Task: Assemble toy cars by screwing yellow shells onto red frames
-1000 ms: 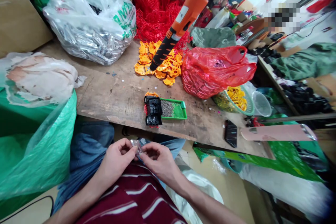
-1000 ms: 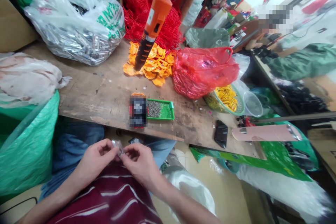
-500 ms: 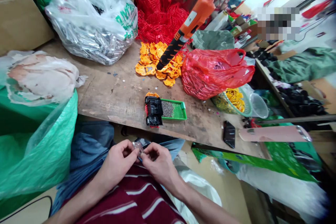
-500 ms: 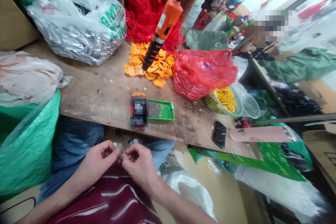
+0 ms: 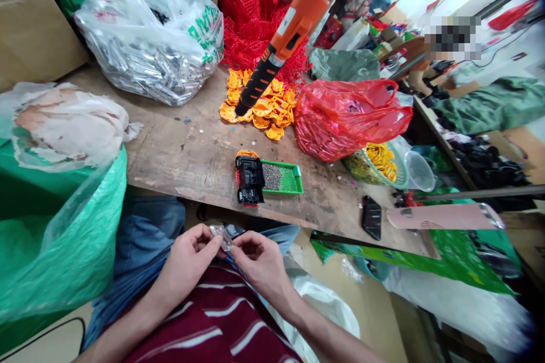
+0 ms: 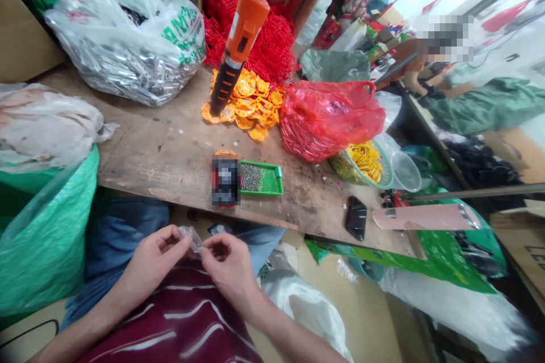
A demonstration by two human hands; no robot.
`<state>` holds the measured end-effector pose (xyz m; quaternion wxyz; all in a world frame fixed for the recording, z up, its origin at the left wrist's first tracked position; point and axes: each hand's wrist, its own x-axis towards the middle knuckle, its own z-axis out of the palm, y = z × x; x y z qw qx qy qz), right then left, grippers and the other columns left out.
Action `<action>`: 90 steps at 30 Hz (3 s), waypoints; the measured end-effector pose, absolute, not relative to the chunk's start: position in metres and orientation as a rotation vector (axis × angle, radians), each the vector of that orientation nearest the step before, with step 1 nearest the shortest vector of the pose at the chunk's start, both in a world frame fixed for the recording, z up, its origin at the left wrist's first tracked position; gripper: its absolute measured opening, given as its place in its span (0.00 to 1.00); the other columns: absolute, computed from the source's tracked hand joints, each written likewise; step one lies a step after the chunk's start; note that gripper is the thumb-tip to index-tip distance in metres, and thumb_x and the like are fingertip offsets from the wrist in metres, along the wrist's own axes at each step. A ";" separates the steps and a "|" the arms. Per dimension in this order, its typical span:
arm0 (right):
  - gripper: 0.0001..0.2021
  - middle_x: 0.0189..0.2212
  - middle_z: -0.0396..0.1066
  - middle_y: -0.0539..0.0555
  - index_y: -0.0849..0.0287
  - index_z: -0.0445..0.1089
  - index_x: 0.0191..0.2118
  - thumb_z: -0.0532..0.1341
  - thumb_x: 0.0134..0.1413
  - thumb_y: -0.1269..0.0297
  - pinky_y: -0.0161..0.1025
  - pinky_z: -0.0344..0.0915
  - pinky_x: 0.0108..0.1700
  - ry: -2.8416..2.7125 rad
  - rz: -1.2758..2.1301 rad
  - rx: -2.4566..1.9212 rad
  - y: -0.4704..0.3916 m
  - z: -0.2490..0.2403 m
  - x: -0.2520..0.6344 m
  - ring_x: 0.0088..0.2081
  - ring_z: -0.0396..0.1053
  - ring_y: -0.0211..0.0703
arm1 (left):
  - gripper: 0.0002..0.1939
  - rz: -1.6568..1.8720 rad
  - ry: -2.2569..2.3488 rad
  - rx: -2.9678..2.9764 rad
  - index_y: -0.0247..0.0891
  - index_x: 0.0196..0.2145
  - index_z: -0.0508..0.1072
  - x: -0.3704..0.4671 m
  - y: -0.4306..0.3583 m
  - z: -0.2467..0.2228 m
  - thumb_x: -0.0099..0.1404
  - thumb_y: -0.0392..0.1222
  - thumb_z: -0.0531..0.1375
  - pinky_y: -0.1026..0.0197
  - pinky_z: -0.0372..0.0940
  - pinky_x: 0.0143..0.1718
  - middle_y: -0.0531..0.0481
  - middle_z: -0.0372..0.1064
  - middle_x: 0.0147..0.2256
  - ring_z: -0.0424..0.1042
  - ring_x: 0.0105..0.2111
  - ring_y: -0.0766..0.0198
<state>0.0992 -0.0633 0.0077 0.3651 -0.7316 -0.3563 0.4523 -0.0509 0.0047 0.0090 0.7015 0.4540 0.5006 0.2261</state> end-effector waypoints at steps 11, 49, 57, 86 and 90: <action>0.03 0.24 0.70 0.50 0.58 0.70 0.29 0.61 0.52 0.72 0.34 0.66 0.28 -1.336 0.649 -1.697 -0.064 0.020 0.092 0.25 0.67 0.36 | 0.08 0.511 0.904 0.817 0.37 0.30 0.76 -0.051 0.004 0.006 0.55 0.44 0.68 0.63 0.68 0.37 0.53 0.75 0.29 0.73 0.31 0.63; 0.09 0.31 0.72 0.56 0.62 0.70 0.44 0.60 0.58 0.75 0.37 0.68 0.34 -1.966 0.295 -1.536 -0.082 0.017 0.106 0.31 0.68 0.40 | 0.08 0.431 0.812 0.808 0.37 0.35 0.75 -0.058 0.003 -0.005 0.60 0.42 0.67 0.66 0.67 0.40 0.53 0.77 0.35 0.74 0.35 0.66; 0.11 0.32 0.72 0.57 0.61 0.70 0.44 0.63 0.53 0.76 0.36 0.69 0.32 -1.805 0.387 -1.457 -0.082 0.021 0.102 0.31 0.69 0.40 | 0.06 0.425 0.718 0.788 0.36 0.33 0.75 -0.060 0.005 -0.007 0.60 0.40 0.67 0.66 0.66 0.39 0.53 0.74 0.32 0.71 0.33 0.68; 0.05 0.25 0.70 0.49 0.58 0.72 0.31 0.63 0.50 0.75 0.30 0.62 0.25 -1.323 1.002 -1.500 -0.064 0.054 0.082 0.24 0.67 0.34 | 0.14 0.394 0.350 0.372 0.36 0.25 0.70 -0.064 0.002 -0.015 0.51 0.36 0.73 0.64 0.70 0.25 0.54 0.74 0.23 0.75 0.19 0.65; 0.04 0.24 0.70 0.49 0.58 0.71 0.29 0.62 0.50 0.75 0.32 0.64 0.27 -1.392 1.015 -1.511 -0.062 0.056 0.086 0.26 0.67 0.36 | 0.13 0.375 0.373 0.392 0.36 0.24 0.71 -0.064 0.004 -0.013 0.51 0.37 0.73 0.64 0.68 0.25 0.54 0.74 0.22 0.74 0.19 0.66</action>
